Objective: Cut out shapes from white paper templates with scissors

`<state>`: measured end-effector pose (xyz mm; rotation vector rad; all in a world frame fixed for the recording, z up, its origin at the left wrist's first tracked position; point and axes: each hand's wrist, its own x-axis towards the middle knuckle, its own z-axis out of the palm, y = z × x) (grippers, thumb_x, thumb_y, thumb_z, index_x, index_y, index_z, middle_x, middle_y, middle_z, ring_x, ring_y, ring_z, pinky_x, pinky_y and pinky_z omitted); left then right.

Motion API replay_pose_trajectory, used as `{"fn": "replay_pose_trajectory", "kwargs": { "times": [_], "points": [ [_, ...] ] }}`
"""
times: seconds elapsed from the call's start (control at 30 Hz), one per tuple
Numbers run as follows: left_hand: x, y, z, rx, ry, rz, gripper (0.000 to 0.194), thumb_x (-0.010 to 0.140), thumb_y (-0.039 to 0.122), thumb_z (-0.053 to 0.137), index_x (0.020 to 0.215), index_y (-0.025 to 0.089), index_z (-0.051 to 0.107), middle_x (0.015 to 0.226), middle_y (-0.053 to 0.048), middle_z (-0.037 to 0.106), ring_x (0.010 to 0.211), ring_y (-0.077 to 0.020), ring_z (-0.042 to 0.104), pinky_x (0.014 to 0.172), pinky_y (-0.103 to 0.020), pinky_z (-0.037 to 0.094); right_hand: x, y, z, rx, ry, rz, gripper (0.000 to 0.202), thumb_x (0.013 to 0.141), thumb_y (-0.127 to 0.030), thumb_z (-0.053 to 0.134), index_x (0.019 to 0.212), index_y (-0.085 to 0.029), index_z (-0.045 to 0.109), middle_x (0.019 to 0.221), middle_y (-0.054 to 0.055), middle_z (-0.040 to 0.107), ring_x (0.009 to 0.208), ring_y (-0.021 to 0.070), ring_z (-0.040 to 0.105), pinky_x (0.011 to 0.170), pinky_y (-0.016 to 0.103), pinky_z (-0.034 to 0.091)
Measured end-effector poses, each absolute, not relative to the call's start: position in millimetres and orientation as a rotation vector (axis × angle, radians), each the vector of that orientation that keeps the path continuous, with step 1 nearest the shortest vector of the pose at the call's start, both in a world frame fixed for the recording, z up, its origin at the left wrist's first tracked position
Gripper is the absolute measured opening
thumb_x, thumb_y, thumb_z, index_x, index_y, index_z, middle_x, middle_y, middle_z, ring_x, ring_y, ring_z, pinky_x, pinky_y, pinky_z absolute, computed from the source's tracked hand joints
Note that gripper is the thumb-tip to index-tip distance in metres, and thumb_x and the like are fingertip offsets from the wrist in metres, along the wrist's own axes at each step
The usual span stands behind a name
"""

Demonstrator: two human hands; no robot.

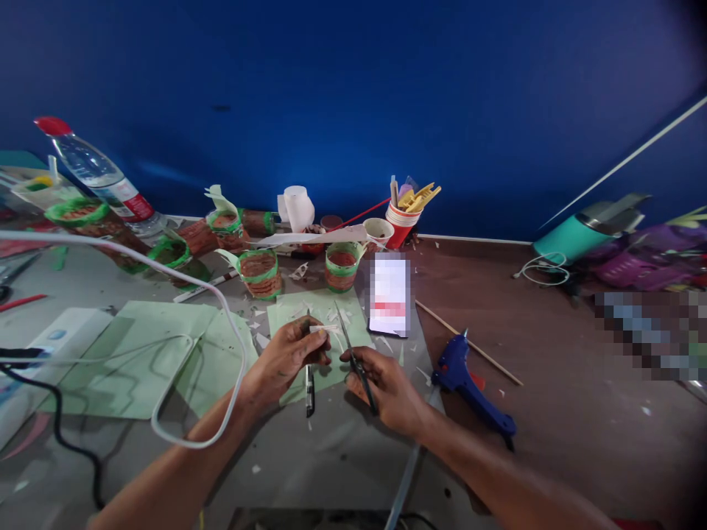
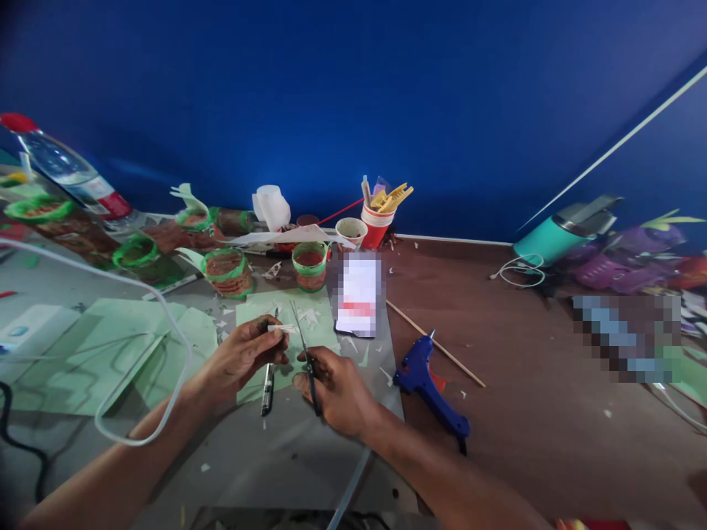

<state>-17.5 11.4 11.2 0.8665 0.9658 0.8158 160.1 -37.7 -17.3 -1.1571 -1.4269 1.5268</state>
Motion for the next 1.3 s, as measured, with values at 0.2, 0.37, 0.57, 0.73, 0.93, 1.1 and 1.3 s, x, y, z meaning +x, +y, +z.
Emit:
{"fn": "replay_pose_trajectory", "kwargs": {
  "times": [0.2,0.37,0.57,0.73,0.93,1.1,1.3],
  "points": [
    [-14.9,9.8,13.3,0.844,0.927,0.822,0.023,0.072,0.034,0.067,0.07,0.013,0.057,0.066,0.001,0.057,0.055,-0.008,0.054,0.058,-0.021,0.046,160.5,-39.8,-14.5,-1.14,-1.485,1.558,0.022,0.081,-0.036,0.058,0.088,-0.016,0.055,0.064,-0.004,0.037,0.055,0.0087,0.033,0.048,0.019,0.03],
    [-11.1,6.3,10.7,0.822,0.915,0.818,0.026,0.071,0.036,0.068,0.068,0.013,0.056,0.064,0.001,0.055,0.056,-0.0085,0.054,0.057,-0.02,0.045,159.6,-39.5,-13.2,-1.126,-1.474,1.545,0.027,0.08,-0.039,0.06,0.09,-0.016,0.054,0.066,-0.004,0.041,0.057,0.0087,0.034,0.049,0.019,0.03],
    [-10.4,3.8,3.7,0.849,0.89,0.783,0.026,0.074,0.038,0.065,0.068,0.014,0.057,0.064,0.0,0.056,0.058,-0.0097,0.054,0.059,-0.023,0.046,159.2,-38.3,-8.8,-1.105,-1.463,1.536,0.032,0.082,-0.046,0.057,0.089,-0.015,0.053,0.072,0.0,0.046,0.061,0.0101,0.038,0.053,0.021,0.034],
    [-11.5,2.7,3.2,0.855,0.861,0.777,0.025,0.075,0.037,0.065,0.069,0.014,0.056,0.065,0.001,0.055,0.057,-0.0099,0.054,0.059,-0.024,0.048,159.1,-38.2,-6.8,-1.107,-1.49,1.484,0.033,0.081,-0.047,0.057,0.086,-0.015,0.054,0.071,0.0,0.046,0.063,0.0116,0.04,0.055,0.022,0.035],
    [-11.5,2.7,5.5,0.863,0.851,0.772,0.025,0.077,0.036,0.062,0.069,0.013,0.055,0.063,0.001,0.052,0.056,-0.0096,0.052,0.057,-0.025,0.047,159.3,-39.8,-6.6,-1.129,-1.494,1.487,0.032,0.081,-0.047,0.057,0.087,-0.016,0.054,0.067,-0.003,0.039,0.057,0.0095,0.033,0.05,0.021,0.03],
    [-11.7,3.6,7.5,0.864,0.885,0.779,0.026,0.074,0.037,0.065,0.067,0.013,0.055,0.062,0.001,0.053,0.055,-0.0098,0.052,0.056,-0.024,0.046,158.4,-40.0,-6.2,-1.165,-1.493,1.49,0.033,0.08,-0.049,0.056,0.085,-0.016,0.053,0.062,-0.005,0.032,0.054,0.0087,0.027,0.047,0.021,0.025],
    [-11.6,3.7,8.6,0.866,0.909,0.774,0.026,0.073,0.036,0.065,0.064,0.014,0.055,0.061,0.0,0.056,0.054,-0.0107,0.054,0.055,-0.024,0.045,159.5,-40.5,-6.0,-1.163,-1.541,1.464,0.028,0.082,-0.043,0.057,0.086,-0.016,0.052,0.061,-0.005,0.03,0.053,0.0084,0.026,0.047,0.021,0.024]
  ]
}}
